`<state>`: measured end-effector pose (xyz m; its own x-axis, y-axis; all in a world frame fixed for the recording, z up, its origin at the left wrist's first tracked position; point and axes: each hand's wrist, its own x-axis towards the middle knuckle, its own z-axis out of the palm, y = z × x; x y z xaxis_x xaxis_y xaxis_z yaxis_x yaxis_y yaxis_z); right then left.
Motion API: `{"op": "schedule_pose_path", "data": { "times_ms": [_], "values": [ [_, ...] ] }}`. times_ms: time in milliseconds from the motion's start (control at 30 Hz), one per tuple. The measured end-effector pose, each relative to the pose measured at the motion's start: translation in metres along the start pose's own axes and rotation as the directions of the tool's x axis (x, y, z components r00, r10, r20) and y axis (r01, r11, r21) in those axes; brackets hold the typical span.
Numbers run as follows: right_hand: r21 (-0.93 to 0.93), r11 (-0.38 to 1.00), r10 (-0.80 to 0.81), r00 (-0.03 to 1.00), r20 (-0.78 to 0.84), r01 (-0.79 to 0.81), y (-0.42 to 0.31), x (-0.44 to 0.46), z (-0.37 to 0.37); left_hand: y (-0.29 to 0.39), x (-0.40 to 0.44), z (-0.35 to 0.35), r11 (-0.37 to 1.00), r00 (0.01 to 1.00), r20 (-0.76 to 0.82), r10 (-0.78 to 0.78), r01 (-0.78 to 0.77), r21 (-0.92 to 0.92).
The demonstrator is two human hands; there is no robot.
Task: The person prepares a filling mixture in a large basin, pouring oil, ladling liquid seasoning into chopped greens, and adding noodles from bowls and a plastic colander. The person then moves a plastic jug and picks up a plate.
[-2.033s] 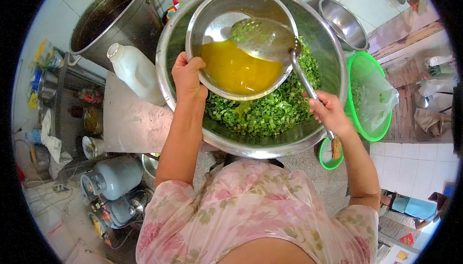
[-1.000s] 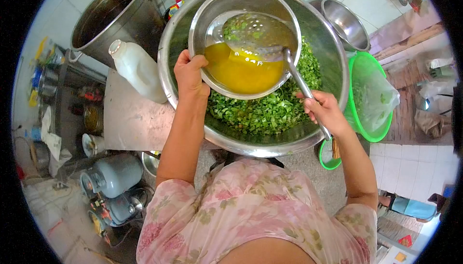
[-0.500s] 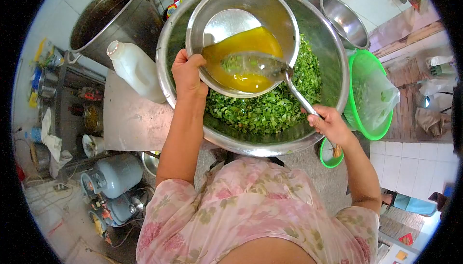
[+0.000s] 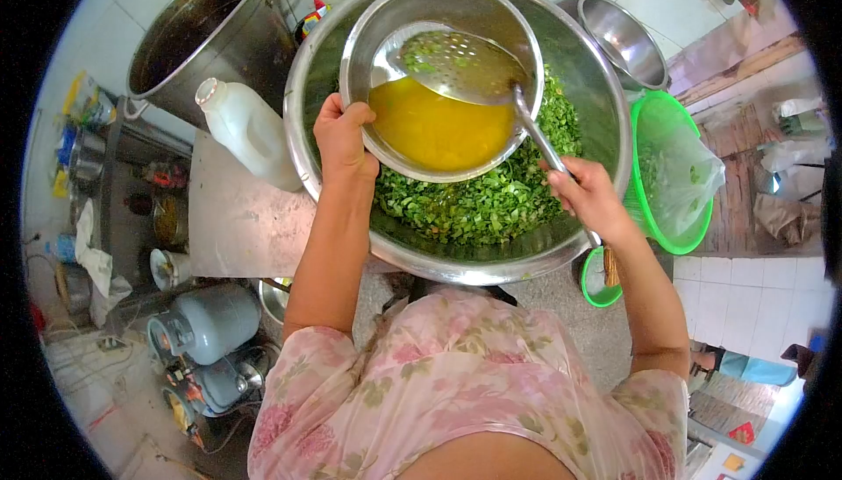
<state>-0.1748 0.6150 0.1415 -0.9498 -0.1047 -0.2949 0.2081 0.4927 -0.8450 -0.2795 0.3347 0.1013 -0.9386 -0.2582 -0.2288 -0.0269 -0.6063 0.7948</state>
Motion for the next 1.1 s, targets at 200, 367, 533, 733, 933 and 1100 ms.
{"op": "schedule_pose_path", "data": {
  "times_ms": [200,367,533,733,933,1100],
  "values": [
    [0.156,0.986,0.044,0.990,0.137,-0.065,0.002,0.021,0.026,-0.007,0.006,-0.006,0.999,0.999,0.027,0.037,-0.036,-0.027],
    [0.271,0.932,0.175,0.952,0.249,-0.242,0.002,-0.008,0.019,-0.002,0.003,0.000,0.998,1.000,-0.014,-0.002,0.001,-0.055],
    [0.296,0.924,0.171,0.954,0.248,-0.243,0.010,-0.049,-0.019,-0.004,0.006,-0.005,1.000,1.000,-0.002,0.007,-0.007,-0.029],
    [0.034,0.999,0.032,0.996,-0.082,-0.030,0.015,-0.038,-0.032,-0.005,0.005,-0.004,1.000,1.000,0.019,0.009,-0.009,-0.026],
    [-0.083,0.996,-0.026,0.995,-0.093,0.018,0.021,-0.012,-0.021,-0.007,0.008,-0.009,0.999,0.999,0.048,0.010,-0.008,-0.038],
    [-0.060,0.995,0.087,0.995,0.042,-0.085,0.021,-0.035,-0.018,-0.002,0.003,-0.004,0.999,1.000,0.017,0.011,-0.010,-0.041]
  ]
}}
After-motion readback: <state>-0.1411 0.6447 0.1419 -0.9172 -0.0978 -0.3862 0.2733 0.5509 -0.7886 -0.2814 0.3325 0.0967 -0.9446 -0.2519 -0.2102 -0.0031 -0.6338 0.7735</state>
